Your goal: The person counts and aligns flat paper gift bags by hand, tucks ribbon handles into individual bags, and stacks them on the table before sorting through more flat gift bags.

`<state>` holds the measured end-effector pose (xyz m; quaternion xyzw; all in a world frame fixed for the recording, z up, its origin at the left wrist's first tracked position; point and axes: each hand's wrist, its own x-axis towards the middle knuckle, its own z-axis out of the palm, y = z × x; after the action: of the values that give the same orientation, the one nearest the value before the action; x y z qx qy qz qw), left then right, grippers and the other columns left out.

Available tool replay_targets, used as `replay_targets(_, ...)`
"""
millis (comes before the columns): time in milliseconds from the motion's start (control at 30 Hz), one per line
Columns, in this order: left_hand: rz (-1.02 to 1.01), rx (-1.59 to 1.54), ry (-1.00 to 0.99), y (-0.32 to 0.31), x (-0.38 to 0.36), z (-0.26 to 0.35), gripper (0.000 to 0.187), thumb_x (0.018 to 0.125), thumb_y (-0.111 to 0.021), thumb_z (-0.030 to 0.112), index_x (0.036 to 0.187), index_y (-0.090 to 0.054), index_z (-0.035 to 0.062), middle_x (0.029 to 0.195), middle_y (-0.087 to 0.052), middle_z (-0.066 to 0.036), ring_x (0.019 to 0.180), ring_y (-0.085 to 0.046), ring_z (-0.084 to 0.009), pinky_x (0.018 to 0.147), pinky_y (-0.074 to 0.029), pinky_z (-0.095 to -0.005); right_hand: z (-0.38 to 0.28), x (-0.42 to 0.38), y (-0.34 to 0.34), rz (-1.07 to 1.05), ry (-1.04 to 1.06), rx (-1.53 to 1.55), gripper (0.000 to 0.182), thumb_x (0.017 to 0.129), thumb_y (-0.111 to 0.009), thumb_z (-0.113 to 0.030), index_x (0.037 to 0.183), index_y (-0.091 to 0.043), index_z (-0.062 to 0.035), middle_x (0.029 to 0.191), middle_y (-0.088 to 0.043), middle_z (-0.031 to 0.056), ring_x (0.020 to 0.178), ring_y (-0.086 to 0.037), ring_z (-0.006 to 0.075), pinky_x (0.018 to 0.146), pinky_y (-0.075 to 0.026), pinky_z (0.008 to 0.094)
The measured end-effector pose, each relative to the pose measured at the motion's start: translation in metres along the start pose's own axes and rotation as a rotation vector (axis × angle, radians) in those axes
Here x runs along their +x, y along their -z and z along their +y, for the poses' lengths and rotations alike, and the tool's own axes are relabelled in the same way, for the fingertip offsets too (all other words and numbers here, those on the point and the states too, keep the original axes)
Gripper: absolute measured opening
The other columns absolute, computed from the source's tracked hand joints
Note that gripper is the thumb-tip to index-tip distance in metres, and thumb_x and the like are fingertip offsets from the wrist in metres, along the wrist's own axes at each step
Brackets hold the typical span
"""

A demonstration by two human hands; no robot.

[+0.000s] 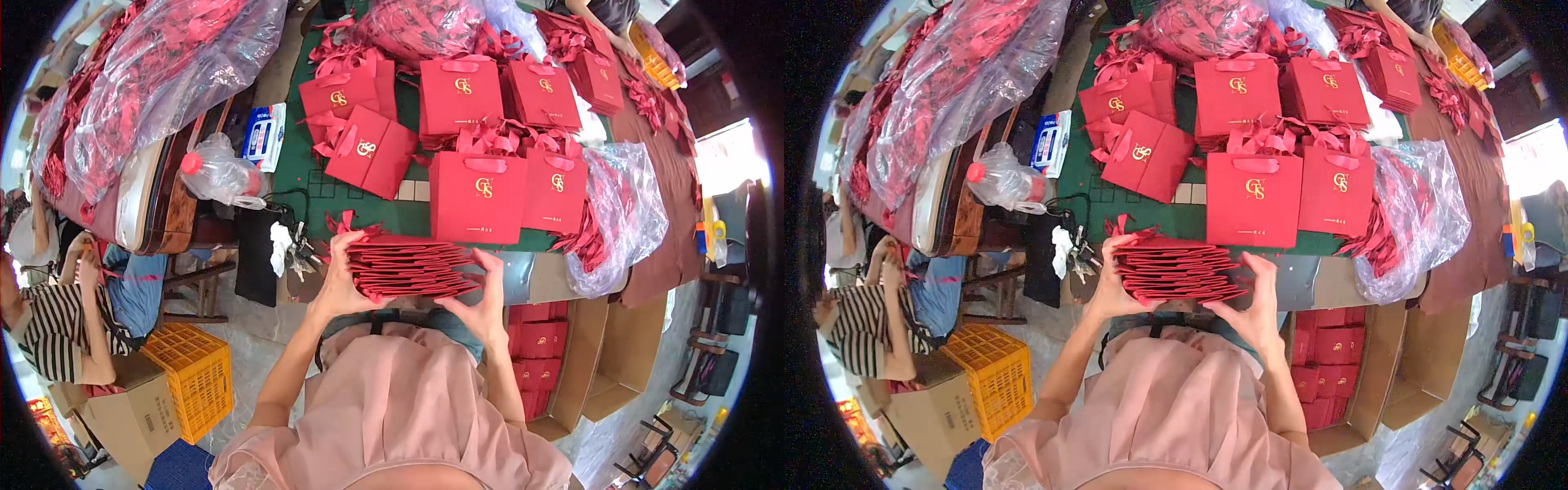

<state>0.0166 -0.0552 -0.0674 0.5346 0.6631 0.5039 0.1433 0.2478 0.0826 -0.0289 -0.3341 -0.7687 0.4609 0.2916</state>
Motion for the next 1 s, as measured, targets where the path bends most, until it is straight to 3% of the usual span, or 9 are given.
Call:
replay_targets(33,-0.002,-0.021,0.003,0.001,0.0,0.0,0.114,0.049,-0.097,0.03,0.139,-0.033,0.0035,0.129,-0.044,-0.017,0.12,-0.046,-0.0334,0.105,-0.039,-0.0455,0.004,-0.005,-0.003,0.106,0.074,-0.033,0.088,0.058,-0.093,-0.007,0.131,-0.045,-0.0037,0.122,-0.053,0.013,0.109,-0.059,0.0261,0.085,-0.054,0.0342)
replay_targets(200,-0.081,-0.064,0.038,0.009,0.002,0.006,0.12,0.049,-0.096,0.03,0.144,-0.028,0.0017,0.132,-0.043,-0.019,0.124,-0.044,-0.0349,0.107,-0.038,-0.046,0.015,-0.02,-0.009,-0.004,0.041,-0.034,0.065,0.063,-0.09,-0.009,0.115,-0.053,-0.0012,0.114,-0.052,0.0136,0.102,-0.058,0.0264,0.085,-0.051,0.0348)
replay_targets(300,-0.201,-0.045,0.044,0.029,0.007,0.014,0.123,0.052,-0.093,0.029,0.149,-0.022,-0.0001,0.138,-0.039,-0.022,0.132,-0.04,-0.0378,0.113,-0.034,-0.0467,0.015,-0.019,-0.01,-0.013,0.084,-0.13,0.066,0.063,-0.091,-0.009,0.116,-0.051,-0.0008,0.113,-0.052,0.014,0.101,-0.057,0.0268,0.088,-0.049,0.0354)
replay_targets(367,-0.308,-0.109,0.041,0.039,0.007,0.011,0.115,0.056,-0.089,0.027,0.148,-0.025,-0.0004,0.14,-0.038,-0.023,0.134,-0.038,-0.0388,0.114,-0.031,-0.0468,0.011,-0.019,-0.013,0.046,0.068,-0.108,0.067,0.063,-0.091,-0.009,0.117,-0.051,-0.0004,0.113,-0.051,0.0137,0.101,-0.057,0.0263,0.089,-0.048,0.0358)
replay_targets(500,-0.269,-0.135,0.149,0.039,0.009,0.021,0.105,0.06,-0.084,0.025,0.147,-0.03,-0.0005,0.14,-0.039,-0.022,0.133,-0.04,-0.0372,0.114,-0.031,-0.0442,0.022,-0.027,-0.02,0.129,0.01,-0.061,0.072,0.063,-0.091,-0.01,0.12,-0.049,0.0004,0.112,-0.049,0.0118,0.101,-0.054,0.0239,0.09,-0.047,0.035)
replay_targets(667,-0.208,-0.112,0.132,0.033,0.008,0.023,0.099,0.059,-0.084,0.021,0.143,-0.036,0.0004,0.136,-0.044,-0.021,0.129,-0.044,-0.036,0.11,-0.037,-0.0433,0.023,-0.036,-0.023,0.177,0.05,-0.128,0.073,0.064,-0.092,-0.011,0.122,-0.048,-0.0002,0.112,-0.048,0.0112,0.101,-0.052,0.0231,0.089,-0.046,0.0338)
replay_targets(733,-0.171,-0.095,0.163,0.029,0.006,0.021,0.094,0.059,-0.084,0.019,0.139,-0.039,-0.0004,0.133,-0.046,-0.021,0.126,-0.047,-0.0363,0.109,-0.039,-0.0434,0.034,-0.046,-0.031,0.287,0.049,-0.055,0.073,0.066,-0.092,-0.016,0.124,-0.049,-0.0015,0.115,-0.05,0.0161,0.107,-0.052,0.0316,0.092,-0.045,0.0401)
replay_targets(833,-0.136,-0.049,0.116,0.025,0.004,0.018,0.091,0.059,-0.083,0.019,0.137,-0.04,-0.0007,0.132,-0.047,-0.021,0.125,-0.047,-0.0372,0.108,-0.039,-0.0434,0.045,-0.054,-0.033,0.304,0.217,-0.144,0.072,0.069,-0.091,-0.019,0.124,-0.049,-0.002,0.117,-0.049,0.0171,0.108,-0.052,0.0326,0.092,-0.045,0.0408)
replay_targets(1000,-0.135,-0.042,0.111,0.025,0.005,0.018,0.09,0.059,-0.083,0.018,0.136,-0.04,-0.0005,0.132,-0.047,-0.021,0.125,-0.047,-0.0378,0.108,-0.039,-0.0439,0.052,-0.055,-0.034,0.289,0.243,-0.153,0.075,0.072,-0.09,-0.022,0.129,-0.046,-0.0017,0.119,-0.051,0.0181,0.11,-0.051,0.0337,0.093,-0.044,0.0422)
